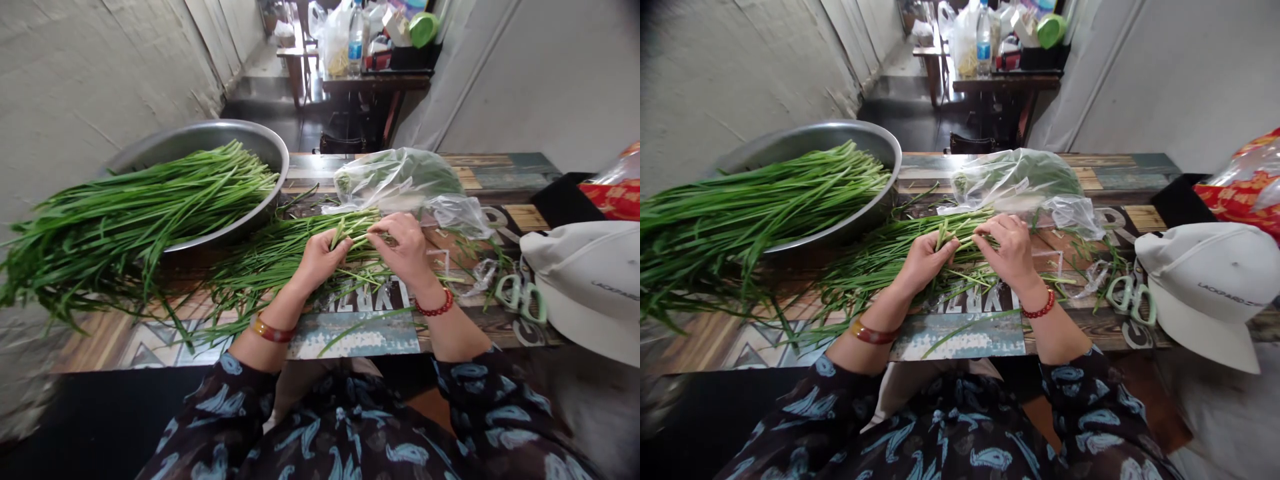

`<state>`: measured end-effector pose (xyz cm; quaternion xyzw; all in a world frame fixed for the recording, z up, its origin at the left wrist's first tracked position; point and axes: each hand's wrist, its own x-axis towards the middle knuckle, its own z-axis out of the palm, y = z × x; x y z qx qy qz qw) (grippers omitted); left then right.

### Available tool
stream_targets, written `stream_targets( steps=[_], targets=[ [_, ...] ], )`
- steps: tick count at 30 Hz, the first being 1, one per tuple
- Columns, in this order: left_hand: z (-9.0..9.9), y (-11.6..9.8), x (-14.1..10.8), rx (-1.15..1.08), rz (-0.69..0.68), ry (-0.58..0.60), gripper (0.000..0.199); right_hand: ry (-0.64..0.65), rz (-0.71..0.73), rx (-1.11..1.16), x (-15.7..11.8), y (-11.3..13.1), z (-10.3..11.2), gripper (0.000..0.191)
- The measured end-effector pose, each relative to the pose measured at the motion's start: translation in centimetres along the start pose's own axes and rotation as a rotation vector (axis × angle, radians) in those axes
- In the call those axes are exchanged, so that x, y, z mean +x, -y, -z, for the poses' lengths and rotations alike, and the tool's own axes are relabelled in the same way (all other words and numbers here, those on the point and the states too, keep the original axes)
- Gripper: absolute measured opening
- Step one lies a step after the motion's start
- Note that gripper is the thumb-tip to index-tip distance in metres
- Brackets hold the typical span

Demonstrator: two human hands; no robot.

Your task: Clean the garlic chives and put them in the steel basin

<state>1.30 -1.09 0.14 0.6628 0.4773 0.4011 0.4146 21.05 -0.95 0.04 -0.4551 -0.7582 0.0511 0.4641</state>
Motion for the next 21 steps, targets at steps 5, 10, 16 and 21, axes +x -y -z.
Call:
stream_targets(
  steps=[5,10,16,21],
  targets=[
    [-0.1,0.3,0.0,0.077,-0.064,-0.069,0.030,-0.040,-0.102,0.004,-0.4,-0.3,-0.8,0.009],
    [0.0,0.2,-0.1,0.095,-0.092,-0.064,0.028,-0.036,-0.227,0.214,-0.3,-0.7,-1.3,0.009],
    [0.1,-0.3,-0.2,0.097,-0.167,0.007,0.031,-0.034,-0.132,0.202,-0.3,0.0,-1.2,0.015],
    [0.1,-0.2,-0.2,0.097,-0.165,0.003,0.036,-0.006,-0.207,0.278,-0.4,-0.3,-1.5,0.008]
  ],
)
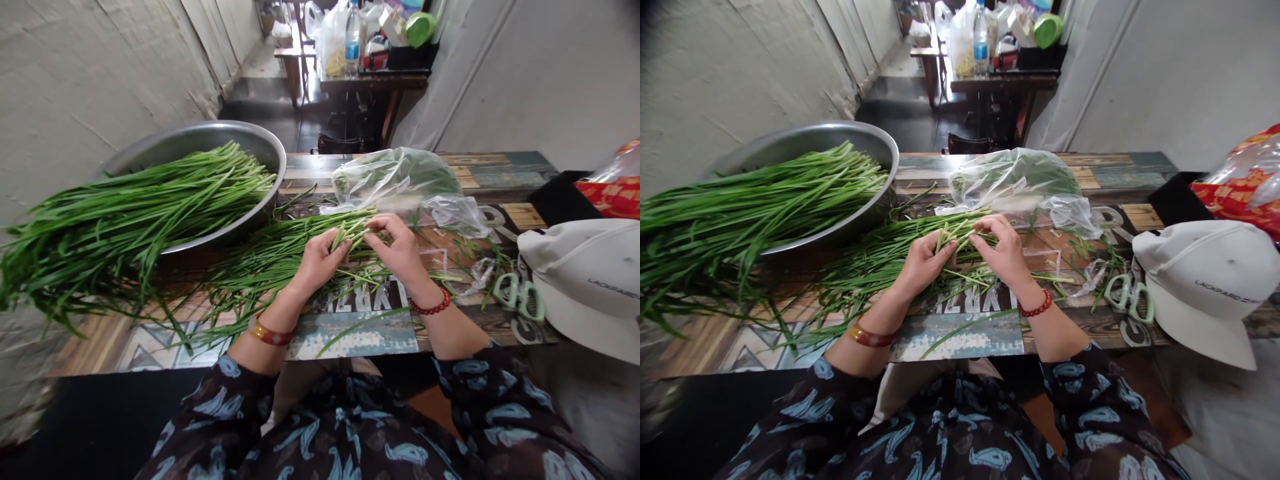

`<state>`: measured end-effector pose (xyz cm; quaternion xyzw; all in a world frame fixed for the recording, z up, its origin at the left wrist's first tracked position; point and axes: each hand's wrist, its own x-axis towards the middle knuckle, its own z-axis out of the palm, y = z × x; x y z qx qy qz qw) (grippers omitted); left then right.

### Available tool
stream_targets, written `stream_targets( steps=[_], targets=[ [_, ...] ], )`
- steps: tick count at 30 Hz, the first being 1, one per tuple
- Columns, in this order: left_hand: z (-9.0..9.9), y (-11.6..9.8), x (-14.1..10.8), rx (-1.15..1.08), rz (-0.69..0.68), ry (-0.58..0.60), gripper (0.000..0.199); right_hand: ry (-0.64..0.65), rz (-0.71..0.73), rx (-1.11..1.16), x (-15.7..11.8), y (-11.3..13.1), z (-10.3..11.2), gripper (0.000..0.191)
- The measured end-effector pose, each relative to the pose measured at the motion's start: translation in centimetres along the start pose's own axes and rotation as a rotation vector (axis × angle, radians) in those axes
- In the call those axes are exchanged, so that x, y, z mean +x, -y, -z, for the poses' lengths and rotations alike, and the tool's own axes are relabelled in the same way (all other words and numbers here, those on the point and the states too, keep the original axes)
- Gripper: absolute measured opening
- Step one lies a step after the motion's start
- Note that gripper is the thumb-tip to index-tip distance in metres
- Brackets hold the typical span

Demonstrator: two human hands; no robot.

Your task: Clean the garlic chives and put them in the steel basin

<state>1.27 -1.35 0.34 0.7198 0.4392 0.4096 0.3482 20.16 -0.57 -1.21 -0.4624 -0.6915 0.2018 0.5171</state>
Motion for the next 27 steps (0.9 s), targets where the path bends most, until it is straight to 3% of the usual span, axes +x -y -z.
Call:
stream_targets(
  steps=[3,18,27],
  targets=[
    [-0.1,0.1,0.0,0.004,0.016,-0.014,0.032,0.014,-0.071,0.068,-0.1,-0.3,-0.3,0.009],
    [-0.9,0.7,-0.1,0.213,-0.012,-0.067,0.027,0.001,-0.097,0.114,-0.3,0.5,-0.7,0.011],
    [-0.9,0.7,-0.1,0.192,-0.005,-0.057,0.026,-0.006,-0.090,0.129,-0.3,0.2,-0.9,0.012]
  ],
)
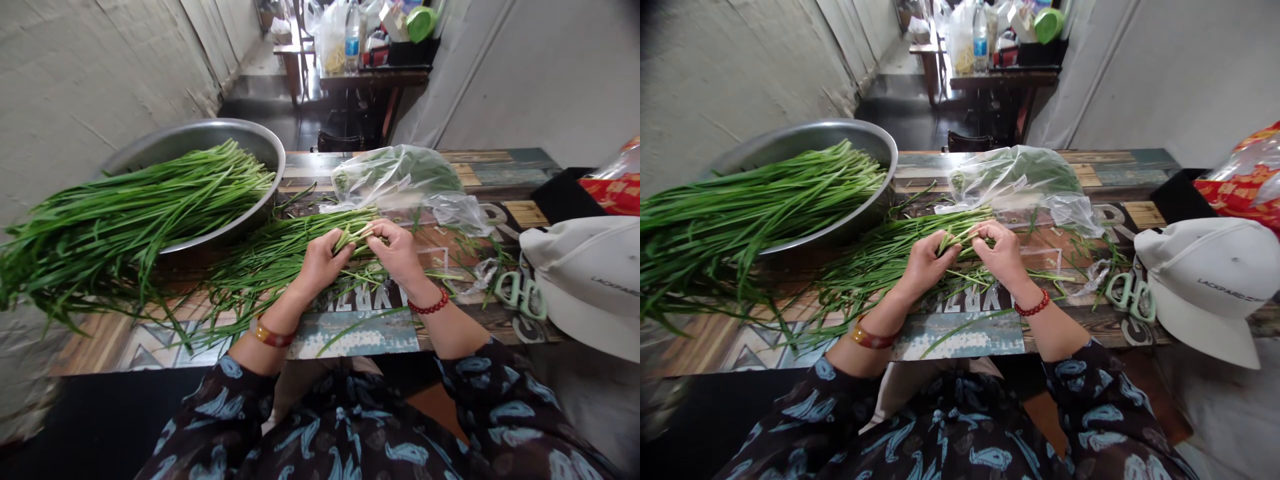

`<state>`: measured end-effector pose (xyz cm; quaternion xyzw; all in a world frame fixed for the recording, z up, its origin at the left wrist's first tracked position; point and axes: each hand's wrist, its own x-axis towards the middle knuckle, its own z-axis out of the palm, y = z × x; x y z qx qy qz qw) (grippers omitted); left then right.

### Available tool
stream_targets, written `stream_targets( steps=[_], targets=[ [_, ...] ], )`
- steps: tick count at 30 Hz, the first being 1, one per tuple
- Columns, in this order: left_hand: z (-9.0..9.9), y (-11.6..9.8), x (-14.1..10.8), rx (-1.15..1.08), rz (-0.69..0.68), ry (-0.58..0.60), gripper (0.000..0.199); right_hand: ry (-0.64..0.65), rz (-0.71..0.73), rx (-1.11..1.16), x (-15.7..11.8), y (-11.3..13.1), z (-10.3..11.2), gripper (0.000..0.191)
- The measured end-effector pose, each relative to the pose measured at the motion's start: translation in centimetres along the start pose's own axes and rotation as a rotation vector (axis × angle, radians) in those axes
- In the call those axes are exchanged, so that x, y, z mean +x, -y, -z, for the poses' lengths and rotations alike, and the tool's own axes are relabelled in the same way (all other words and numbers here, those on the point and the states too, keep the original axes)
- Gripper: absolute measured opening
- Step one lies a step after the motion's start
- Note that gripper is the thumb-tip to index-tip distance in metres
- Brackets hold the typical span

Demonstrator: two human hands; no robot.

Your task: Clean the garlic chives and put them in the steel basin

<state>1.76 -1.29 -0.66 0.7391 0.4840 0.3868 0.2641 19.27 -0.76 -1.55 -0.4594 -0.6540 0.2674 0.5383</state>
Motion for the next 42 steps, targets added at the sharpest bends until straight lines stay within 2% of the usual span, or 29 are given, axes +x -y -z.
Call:
stream_targets(
  steps=[4,8,16,20,29,37,42],
  targets=[
    [0.3,-0.2,0.1,-0.114,0.055,0.044,0.026,-0.014,-0.041,0.030,0.0,-0.5,-0.1,0.012],
    [0.5,-0.4,0.1,-0.155,0.091,0.039,0.026,-0.019,-0.083,0.070,-0.1,-0.5,0.1,0.013],
    [0.2,-0.1,0.1,0.011,-0.006,-0.027,0.028,-0.025,-0.012,-0.056,0.1,0.2,0.2,0.010],
    [0.0,0.1,0.0,0.039,-0.031,-0.014,0.028,-0.032,-0.018,-0.086,0.1,-0.2,0.0,0.008],
    [-0.2,0.3,-0.2,0.039,-0.046,0.043,0.028,-0.015,-0.090,0.012,0.0,-0.6,-0.1,0.011],
    [0.3,-0.2,0.2,-0.107,0.036,0.077,0.025,-0.043,-0.069,0.055,0.0,-0.6,-0.2,0.011],
    [0.7,-0.3,0.1,-0.285,0.132,0.117,0.028,-0.102,-0.183,0.196,0.3,-0.3,0.0,0.009]
  ],
)
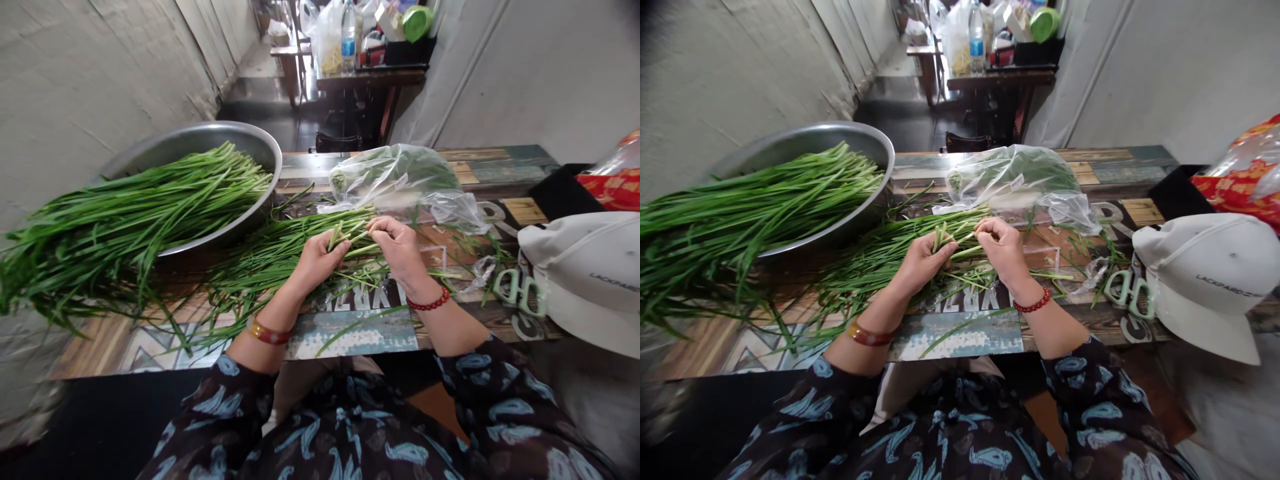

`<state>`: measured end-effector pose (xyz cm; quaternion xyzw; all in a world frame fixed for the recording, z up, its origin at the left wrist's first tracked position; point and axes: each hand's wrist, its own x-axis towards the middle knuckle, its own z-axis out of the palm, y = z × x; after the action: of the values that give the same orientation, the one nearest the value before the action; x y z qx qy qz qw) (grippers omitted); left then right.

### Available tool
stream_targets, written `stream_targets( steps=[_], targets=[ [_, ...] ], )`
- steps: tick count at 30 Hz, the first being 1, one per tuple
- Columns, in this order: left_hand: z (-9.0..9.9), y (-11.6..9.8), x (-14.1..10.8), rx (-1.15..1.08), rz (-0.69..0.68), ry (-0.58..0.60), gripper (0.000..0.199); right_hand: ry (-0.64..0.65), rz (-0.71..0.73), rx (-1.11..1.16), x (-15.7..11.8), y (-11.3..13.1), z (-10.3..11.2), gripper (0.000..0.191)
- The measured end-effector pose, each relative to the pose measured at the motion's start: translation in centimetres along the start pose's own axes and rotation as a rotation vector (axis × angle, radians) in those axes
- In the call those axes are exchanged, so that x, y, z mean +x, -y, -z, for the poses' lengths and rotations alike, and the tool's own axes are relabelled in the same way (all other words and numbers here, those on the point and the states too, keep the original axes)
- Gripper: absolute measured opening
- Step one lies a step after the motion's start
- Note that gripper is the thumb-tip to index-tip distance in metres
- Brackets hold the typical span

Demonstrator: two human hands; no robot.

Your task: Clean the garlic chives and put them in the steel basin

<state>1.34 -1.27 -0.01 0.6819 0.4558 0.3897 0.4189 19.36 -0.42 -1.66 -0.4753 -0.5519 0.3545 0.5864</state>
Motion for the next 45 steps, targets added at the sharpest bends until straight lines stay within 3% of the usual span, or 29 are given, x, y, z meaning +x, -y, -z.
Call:
stream_targets(
  steps=[5,8,10,14,18,23,27,31,34,38,41,45],
  targets=[
    [0.1,0.3,0.1,-0.086,0.047,-0.008,0.035,-0.106,-0.011,0.078,0.8,0.4,1.0,0.009],
    [0.4,0.3,0.2,-0.112,0.031,-0.046,0.040,-0.062,0.037,0.029,1.1,1.2,2.1,0.023],
    [0.8,0.2,0.4,-0.120,0.002,-0.082,0.045,0.056,0.071,-0.042,1.1,1.9,2.9,0.030],
    [1.8,0.2,0.6,-0.132,-0.040,-0.150,0.045,0.378,0.122,-0.212,1.0,3.2,3.8,0.006],
    [2.3,0.4,0.7,-0.139,-0.006,-0.187,0.042,0.624,0.155,-0.340,0.4,3.0,3.4,0.009],
    [2.4,0.5,0.8,-0.155,-0.007,-0.220,0.043,0.766,0.305,-0.557,-0.7,1.2,1.8,0.010],
    [2.4,0.7,0.8,-0.237,0.002,-0.218,0.041,0.668,0.361,-0.568,-0.6,1.0,1.9,0.021],
    [2.9,1.1,1.1,-0.317,-0.007,-0.283,0.033,0.400,0.284,-0.472,0.6,1.8,3.2,0.022],
    [3.5,1.3,1.3,-0.208,-0.041,-0.375,0.025,0.224,0.195,-0.456,1.3,2.0,4.1,0.016],
    [4.2,1.0,1.4,0.025,-0.081,-0.474,0.021,0.118,0.107,-0.418,1.8,2.0,4.8,0.013],
    [4.3,0.7,1.2,0.140,-0.100,-0.349,0.024,0.067,0.085,-0.404,1.9,2.2,4.9,0.013],
    [4.1,0.5,0.8,0.150,-0.095,0.031,0.030,-0.037,0.056,-0.399,2.0,2.2,5.0,0.013]
  ],
)
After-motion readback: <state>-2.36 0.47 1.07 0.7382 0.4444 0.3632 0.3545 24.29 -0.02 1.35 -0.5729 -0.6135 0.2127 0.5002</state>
